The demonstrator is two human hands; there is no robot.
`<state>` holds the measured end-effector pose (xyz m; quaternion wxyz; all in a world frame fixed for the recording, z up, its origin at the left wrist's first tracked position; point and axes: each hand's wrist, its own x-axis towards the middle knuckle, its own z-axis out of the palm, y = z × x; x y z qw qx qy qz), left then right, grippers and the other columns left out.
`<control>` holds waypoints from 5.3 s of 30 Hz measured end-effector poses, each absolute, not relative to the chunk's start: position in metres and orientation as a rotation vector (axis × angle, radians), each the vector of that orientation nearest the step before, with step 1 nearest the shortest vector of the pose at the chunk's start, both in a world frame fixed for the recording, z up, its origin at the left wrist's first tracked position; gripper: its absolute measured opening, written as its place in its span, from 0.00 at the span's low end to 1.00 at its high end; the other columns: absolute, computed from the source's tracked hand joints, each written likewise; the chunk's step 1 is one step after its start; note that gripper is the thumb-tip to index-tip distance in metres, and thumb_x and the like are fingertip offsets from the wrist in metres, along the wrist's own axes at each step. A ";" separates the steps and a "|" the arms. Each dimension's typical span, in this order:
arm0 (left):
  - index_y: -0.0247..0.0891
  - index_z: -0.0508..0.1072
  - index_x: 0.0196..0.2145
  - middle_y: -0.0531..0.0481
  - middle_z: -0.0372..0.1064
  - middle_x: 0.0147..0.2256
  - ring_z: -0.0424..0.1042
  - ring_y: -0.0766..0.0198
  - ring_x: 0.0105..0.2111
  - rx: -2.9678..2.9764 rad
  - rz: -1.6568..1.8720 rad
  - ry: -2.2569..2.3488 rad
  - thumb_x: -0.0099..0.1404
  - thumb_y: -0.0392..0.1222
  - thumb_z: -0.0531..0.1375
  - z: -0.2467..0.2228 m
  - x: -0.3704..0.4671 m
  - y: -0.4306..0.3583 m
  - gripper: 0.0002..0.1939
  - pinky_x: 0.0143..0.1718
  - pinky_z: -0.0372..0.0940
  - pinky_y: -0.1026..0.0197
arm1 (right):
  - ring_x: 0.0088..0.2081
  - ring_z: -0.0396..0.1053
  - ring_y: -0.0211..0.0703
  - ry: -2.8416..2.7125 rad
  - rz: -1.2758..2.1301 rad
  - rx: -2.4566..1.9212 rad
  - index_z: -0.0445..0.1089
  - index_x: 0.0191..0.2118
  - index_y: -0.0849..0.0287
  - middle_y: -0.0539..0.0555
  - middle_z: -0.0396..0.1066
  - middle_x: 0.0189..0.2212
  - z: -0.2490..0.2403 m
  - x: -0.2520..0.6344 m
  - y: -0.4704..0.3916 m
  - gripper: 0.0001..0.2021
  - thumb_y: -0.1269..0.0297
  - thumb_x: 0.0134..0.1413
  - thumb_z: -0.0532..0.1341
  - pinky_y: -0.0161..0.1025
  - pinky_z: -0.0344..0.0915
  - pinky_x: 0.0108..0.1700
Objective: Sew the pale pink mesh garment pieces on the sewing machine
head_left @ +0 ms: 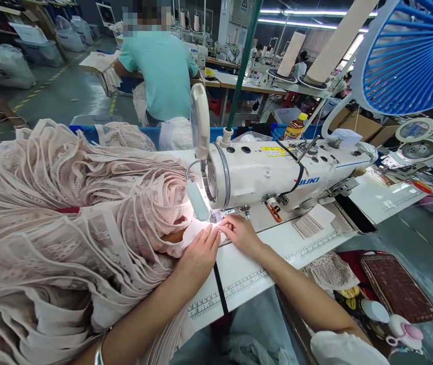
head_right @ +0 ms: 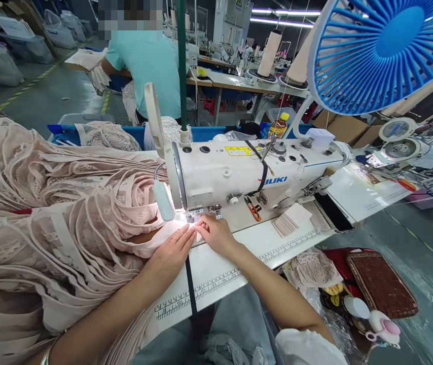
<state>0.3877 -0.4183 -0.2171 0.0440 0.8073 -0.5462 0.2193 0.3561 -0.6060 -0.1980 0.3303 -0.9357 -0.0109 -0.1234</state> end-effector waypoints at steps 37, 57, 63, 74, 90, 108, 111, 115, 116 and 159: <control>0.19 0.73 0.51 0.31 0.73 0.49 0.72 0.50 0.51 2.506 0.805 -1.638 0.67 0.24 0.46 -0.209 0.392 -0.439 0.21 0.54 0.66 0.50 | 0.53 0.66 0.47 -0.293 -0.058 -2.809 0.67 0.60 0.56 0.56 0.71 0.53 -0.196 0.361 -0.622 0.24 0.75 0.64 0.46 0.46 0.63 0.59; 0.18 0.75 0.47 0.32 0.75 0.47 0.75 0.49 0.47 2.394 0.937 -1.536 0.65 0.22 0.44 -0.207 0.397 -0.439 0.22 0.50 0.68 0.50 | 0.47 0.69 0.48 -0.276 0.026 -2.892 0.68 0.56 0.58 0.58 0.73 0.47 -0.180 0.365 -0.611 0.23 0.79 0.62 0.46 0.49 0.60 0.58; 0.17 0.73 0.50 0.30 0.73 0.49 0.73 0.48 0.49 2.442 0.851 -1.556 0.66 0.23 0.43 -0.213 0.400 -0.438 0.23 0.51 0.67 0.48 | 0.45 0.69 0.46 -0.206 0.107 -2.874 0.68 0.56 0.57 0.57 0.73 0.46 -0.177 0.366 -0.609 0.24 0.80 0.61 0.46 0.48 0.59 0.58; 0.27 0.74 0.45 0.40 0.75 0.42 0.72 0.52 0.45 2.516 0.956 -1.531 0.68 0.25 0.47 -0.201 0.400 -0.431 0.17 0.50 0.61 0.51 | 0.45 0.70 0.49 -0.127 0.123 -2.932 0.70 0.53 0.59 0.58 0.74 0.45 -0.178 0.366 -0.607 0.21 0.79 0.59 0.50 0.42 0.68 0.46; 0.30 0.72 0.45 0.43 0.68 0.35 0.68 0.55 0.34 2.490 0.562 -1.555 0.68 0.26 0.50 -0.196 0.420 -0.417 0.14 0.35 0.62 0.56 | 0.49 0.71 0.44 -0.360 -0.319 -2.774 0.72 0.53 0.55 0.54 0.73 0.50 -0.202 0.354 -0.617 0.25 0.81 0.57 0.49 0.39 0.71 0.45; 0.32 0.72 0.37 0.48 0.67 0.31 0.64 0.61 0.32 2.263 0.478 -1.631 0.72 0.30 0.48 -0.189 0.424 -0.413 0.13 0.33 0.60 0.59 | 0.42 0.72 0.37 -0.508 -0.570 -2.606 0.74 0.40 0.56 0.50 0.77 0.39 -0.198 0.352 -0.618 0.18 0.79 0.59 0.49 0.33 0.67 0.39; 0.32 0.72 0.36 0.48 0.65 0.29 0.63 0.60 0.31 2.282 0.571 -1.620 0.73 0.29 0.47 -0.189 0.421 -0.415 0.15 0.32 0.59 0.59 | 0.42 0.72 0.37 -0.491 -0.567 -2.612 0.74 0.40 0.56 0.50 0.77 0.38 -0.198 0.352 -0.618 0.18 0.79 0.59 0.49 0.33 0.67 0.39; 0.33 0.72 0.35 0.48 0.65 0.30 0.64 0.60 0.33 2.248 0.540 -1.593 0.72 0.29 0.49 -0.188 0.418 -0.415 0.13 0.33 0.59 0.59 | 0.42 0.72 0.37 -0.468 -0.538 -2.628 0.74 0.40 0.56 0.50 0.76 0.38 -0.198 0.351 -0.618 0.18 0.79 0.59 0.49 0.33 0.66 0.38; 0.33 0.72 0.34 0.48 0.65 0.29 0.64 0.60 0.33 2.239 0.548 -1.585 0.71 0.29 0.50 -0.188 0.418 -0.415 0.12 0.32 0.60 0.59 | 0.42 0.72 0.37 -0.477 -0.549 -2.616 0.74 0.40 0.56 0.50 0.76 0.38 -0.198 0.351 -0.618 0.18 0.79 0.59 0.49 0.33 0.66 0.37; 0.39 0.67 0.46 0.41 0.67 0.49 0.65 0.49 0.53 2.478 0.139 -1.401 0.71 0.34 0.51 -0.202 0.430 -0.416 0.09 0.52 0.60 0.49 | 0.54 0.68 0.46 -0.428 -0.222 -2.907 0.72 0.53 0.57 0.52 0.72 0.53 -0.186 0.350 -0.610 0.25 0.82 0.55 0.50 0.41 0.69 0.48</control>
